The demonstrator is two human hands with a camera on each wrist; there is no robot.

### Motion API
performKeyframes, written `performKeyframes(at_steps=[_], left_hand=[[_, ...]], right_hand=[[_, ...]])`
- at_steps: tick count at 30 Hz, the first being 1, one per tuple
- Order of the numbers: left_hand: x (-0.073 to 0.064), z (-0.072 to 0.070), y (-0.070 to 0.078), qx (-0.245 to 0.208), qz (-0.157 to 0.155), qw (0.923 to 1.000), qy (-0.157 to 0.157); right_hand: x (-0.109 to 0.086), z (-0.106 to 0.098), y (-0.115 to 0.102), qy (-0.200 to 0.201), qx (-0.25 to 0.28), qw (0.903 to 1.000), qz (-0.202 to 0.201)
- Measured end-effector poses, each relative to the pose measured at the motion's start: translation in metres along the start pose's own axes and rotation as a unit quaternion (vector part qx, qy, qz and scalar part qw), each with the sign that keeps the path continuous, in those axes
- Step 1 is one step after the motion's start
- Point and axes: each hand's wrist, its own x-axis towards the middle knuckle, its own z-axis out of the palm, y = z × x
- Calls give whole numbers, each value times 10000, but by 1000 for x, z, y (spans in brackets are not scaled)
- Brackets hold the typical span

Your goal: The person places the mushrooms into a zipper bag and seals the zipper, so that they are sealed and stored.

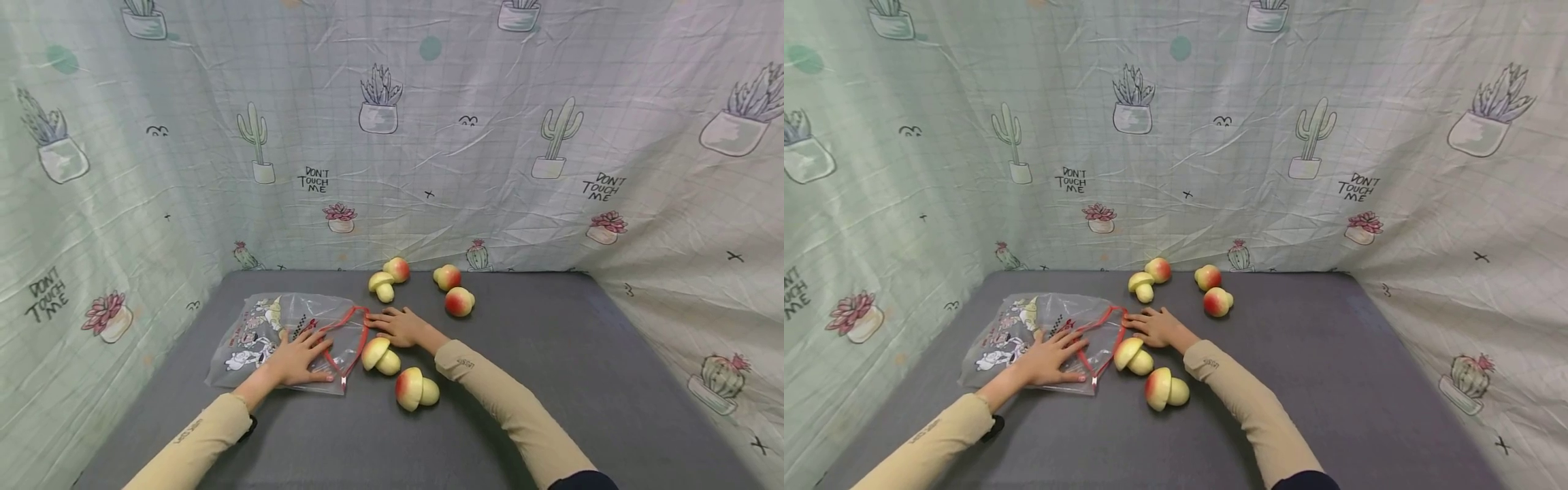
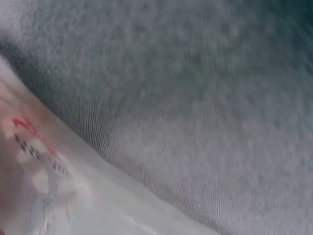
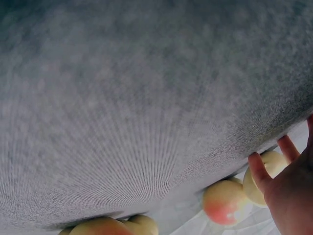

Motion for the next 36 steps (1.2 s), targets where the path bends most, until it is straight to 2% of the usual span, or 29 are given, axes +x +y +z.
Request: performKeyframes(at_steps=[8, 16, 21, 22, 27, 29, 36], left_hand=[[-8, -8, -3, -374, 192, 9985, -347], [-11, -1, 6, -76, 275, 9993, -225], [-12, 0, 8, -88, 221, 9995, -206], [-13, 0, 9, -105, 219, 9995, -223], [-14, 0, 8, -135, 202, 9993, -279], [-14, 0, 8, -127, 201, 9994, -257], [-14, 0, 6, -69, 212, 9996, -154]], right_hand=[[-3, -2, 1, 51, 101, 9999, -82], [-5, -2, 2, -62, -33, 10000, -53], [-8, -3, 1, -50, 346, 9993, -103], [-6, 4, 5, 81, 416, 9989, -195], [-14, -1, 4, 183, 679, 9972, -267], [-22, -12, -1, 182, 700, 9971, -227], [-38, -25, -4, 667, 711, 9951, -189]])
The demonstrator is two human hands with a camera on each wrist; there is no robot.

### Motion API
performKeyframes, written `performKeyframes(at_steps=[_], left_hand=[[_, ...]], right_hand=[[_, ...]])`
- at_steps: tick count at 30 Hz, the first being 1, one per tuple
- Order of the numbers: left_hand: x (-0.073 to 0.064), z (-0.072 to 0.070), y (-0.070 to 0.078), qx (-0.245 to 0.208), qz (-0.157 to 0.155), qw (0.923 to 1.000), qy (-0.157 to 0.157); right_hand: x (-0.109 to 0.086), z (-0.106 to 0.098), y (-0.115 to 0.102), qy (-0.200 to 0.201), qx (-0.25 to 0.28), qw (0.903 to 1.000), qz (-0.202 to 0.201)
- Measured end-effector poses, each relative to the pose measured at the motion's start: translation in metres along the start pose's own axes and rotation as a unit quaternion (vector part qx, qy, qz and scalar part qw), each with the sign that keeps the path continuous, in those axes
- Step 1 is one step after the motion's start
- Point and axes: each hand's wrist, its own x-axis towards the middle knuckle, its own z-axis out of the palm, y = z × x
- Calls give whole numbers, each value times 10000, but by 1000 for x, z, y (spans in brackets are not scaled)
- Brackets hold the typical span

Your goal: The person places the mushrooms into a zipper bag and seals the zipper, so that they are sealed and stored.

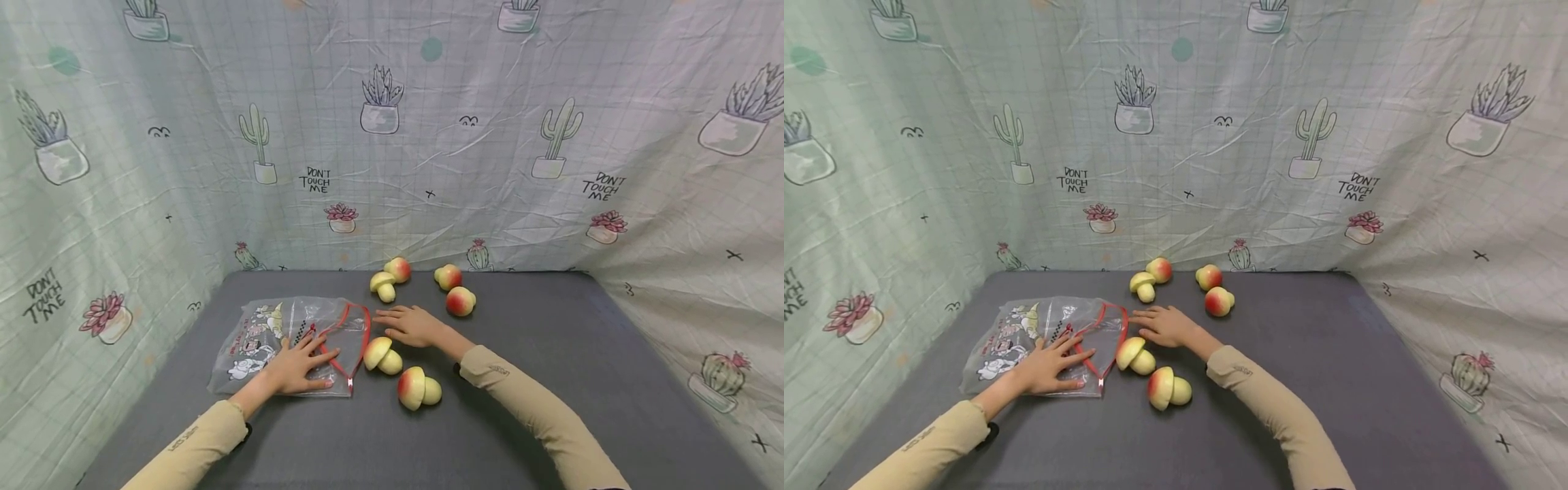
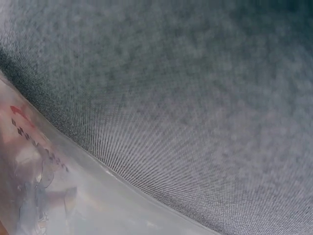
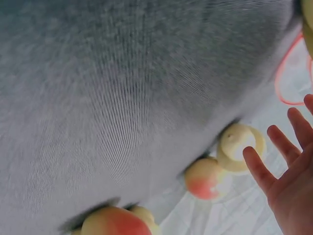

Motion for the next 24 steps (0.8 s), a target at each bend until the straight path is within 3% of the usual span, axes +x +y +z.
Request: performKeyframes(at_steps=[8, 24], left_hand=[[0, 0, 0, 3, 42, 9999, 118], [1, 3, -2, 65, 38, 9999, 89]], right_hand=[[-16, -11, -6, 286, 259, 9992, -103], [-34, -20, -34, 598, -429, 9970, -250]])
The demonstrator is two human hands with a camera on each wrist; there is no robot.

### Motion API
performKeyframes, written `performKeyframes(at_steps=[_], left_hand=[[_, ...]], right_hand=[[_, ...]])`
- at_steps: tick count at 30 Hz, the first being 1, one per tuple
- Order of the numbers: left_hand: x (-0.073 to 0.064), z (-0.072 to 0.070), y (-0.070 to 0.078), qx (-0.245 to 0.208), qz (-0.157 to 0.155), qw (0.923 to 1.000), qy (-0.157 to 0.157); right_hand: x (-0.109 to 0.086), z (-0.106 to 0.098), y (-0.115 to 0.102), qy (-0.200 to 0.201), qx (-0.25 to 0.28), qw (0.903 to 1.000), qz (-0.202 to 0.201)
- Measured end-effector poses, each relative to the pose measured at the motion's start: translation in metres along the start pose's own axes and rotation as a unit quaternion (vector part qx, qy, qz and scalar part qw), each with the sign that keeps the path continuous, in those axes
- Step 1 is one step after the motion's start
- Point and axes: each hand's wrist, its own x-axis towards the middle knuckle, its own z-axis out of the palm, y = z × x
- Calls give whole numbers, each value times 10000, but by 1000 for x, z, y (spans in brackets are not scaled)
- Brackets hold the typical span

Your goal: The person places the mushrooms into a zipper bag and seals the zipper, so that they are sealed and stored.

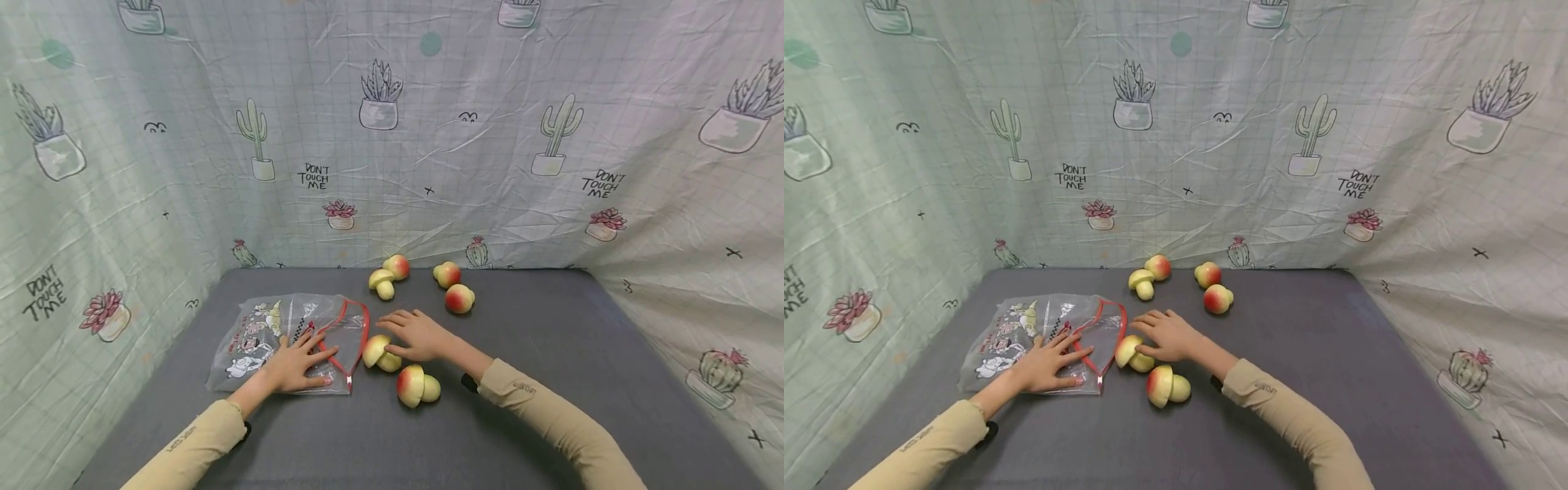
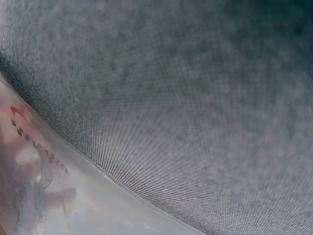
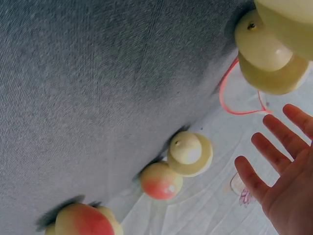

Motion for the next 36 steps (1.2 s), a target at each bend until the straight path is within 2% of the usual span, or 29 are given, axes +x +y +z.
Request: performKeyframes(at_steps=[7, 15, 24, 30, 36], left_hand=[[1, -1, 0, 3, -63, 9999, -80], [2, -5, 2, -7, 38, 10000, -36], [3, -7, 3, 228, 294, 9987, 349], [4, -10, 4, 352, 334, 9979, 418], [3, -10, 4, 595, 425, 9956, 592]], right_hand=[[1, -1, -8, -71, -71, 9999, -3], [4, 2, -9, -136, -179, 9997, -29], [6, 2, -10, -160, -210, 9996, -83], [8, 6, -9, -174, -361, 9991, -124], [12, 9, -10, -358, -349, 9987, -99]])
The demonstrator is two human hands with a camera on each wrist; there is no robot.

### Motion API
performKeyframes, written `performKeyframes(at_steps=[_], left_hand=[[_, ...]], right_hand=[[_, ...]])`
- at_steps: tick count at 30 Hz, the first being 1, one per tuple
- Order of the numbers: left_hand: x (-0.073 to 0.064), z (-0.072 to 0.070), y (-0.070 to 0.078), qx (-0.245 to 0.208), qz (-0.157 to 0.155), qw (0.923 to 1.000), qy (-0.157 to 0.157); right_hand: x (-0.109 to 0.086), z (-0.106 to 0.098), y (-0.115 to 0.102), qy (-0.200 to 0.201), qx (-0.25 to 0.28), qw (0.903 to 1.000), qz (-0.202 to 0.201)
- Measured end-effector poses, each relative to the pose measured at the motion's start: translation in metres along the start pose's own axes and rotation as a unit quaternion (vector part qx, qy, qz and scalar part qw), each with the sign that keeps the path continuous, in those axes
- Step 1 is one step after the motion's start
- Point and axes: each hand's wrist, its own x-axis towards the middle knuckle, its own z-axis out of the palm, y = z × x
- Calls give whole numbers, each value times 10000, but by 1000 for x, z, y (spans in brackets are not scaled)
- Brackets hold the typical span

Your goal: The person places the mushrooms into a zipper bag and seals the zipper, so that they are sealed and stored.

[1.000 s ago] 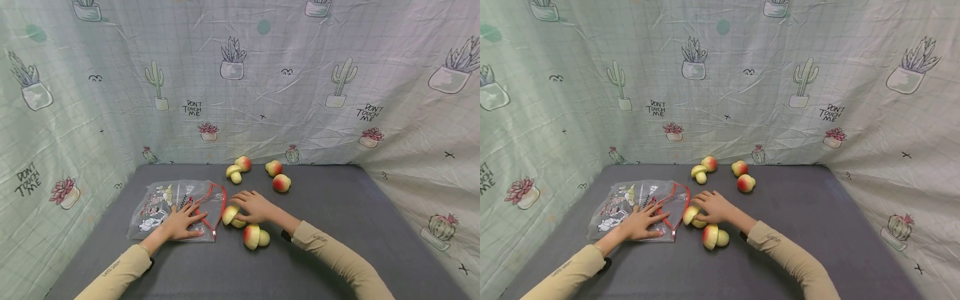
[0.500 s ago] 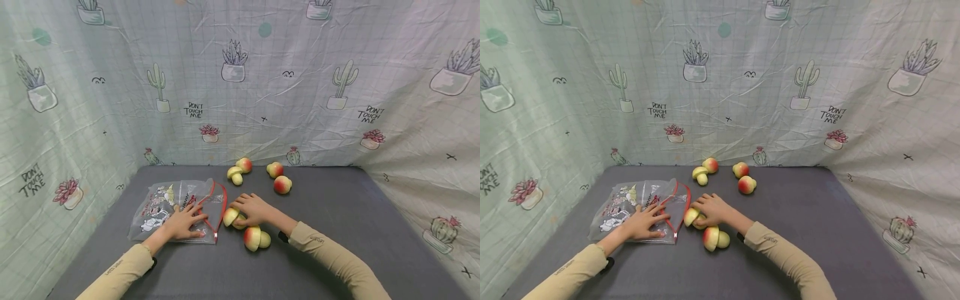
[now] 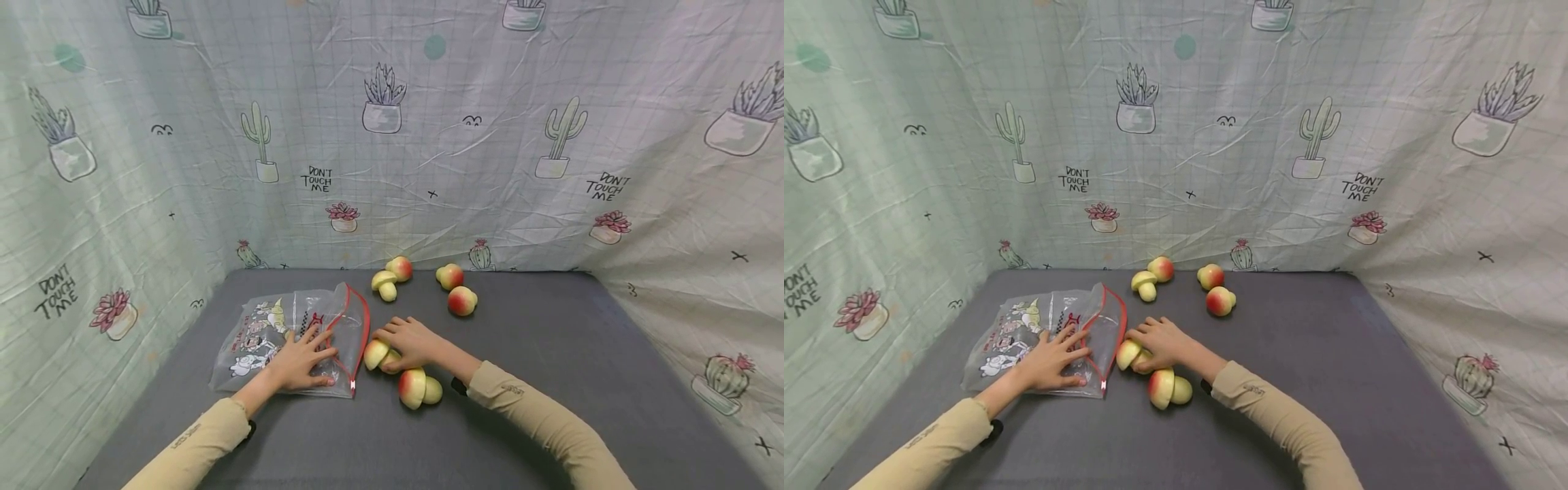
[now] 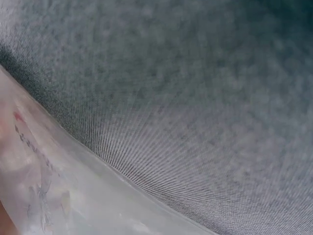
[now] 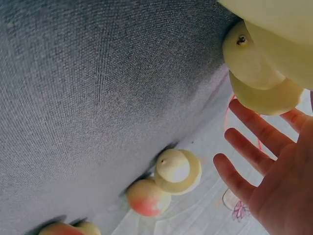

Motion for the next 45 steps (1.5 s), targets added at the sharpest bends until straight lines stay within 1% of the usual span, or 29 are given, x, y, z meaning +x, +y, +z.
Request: performKeyframes(at_steps=[4, 9, 13, 18, 22, 33, 38, 45], left_hand=[[0, 1, 0, 175, 35, 9997, 136], [-1, 4, 1, 337, 54, 9989, 330], [-1, 4, 1, 345, 36, 9985, 415], [-3, 3, 3, 273, -4, 9989, 382], [-4, 4, 3, 343, -33, 9989, 324], [-4, 6, 2, 402, -12, 9985, 379], [-4, 4, 3, 365, -18, 9988, 334], [-4, 3, 4, 418, 1, 9985, 352]], right_hand=[[2, -2, -3, -101, 101, 9999, 12], [3, -4, -4, -78, 169, 9998, -22], [4, -3, -5, -80, 163, 9998, -20], [4, -3, -6, -99, 218, 9997, -26], [4, -2, -7, -47, 176, 9998, -111], [5, -1, -4, 426, -123, 9985, -328], [7, -1, -2, 503, -144, 9981, -313], [9, 0, 2, 496, 10, 9986, -190]])
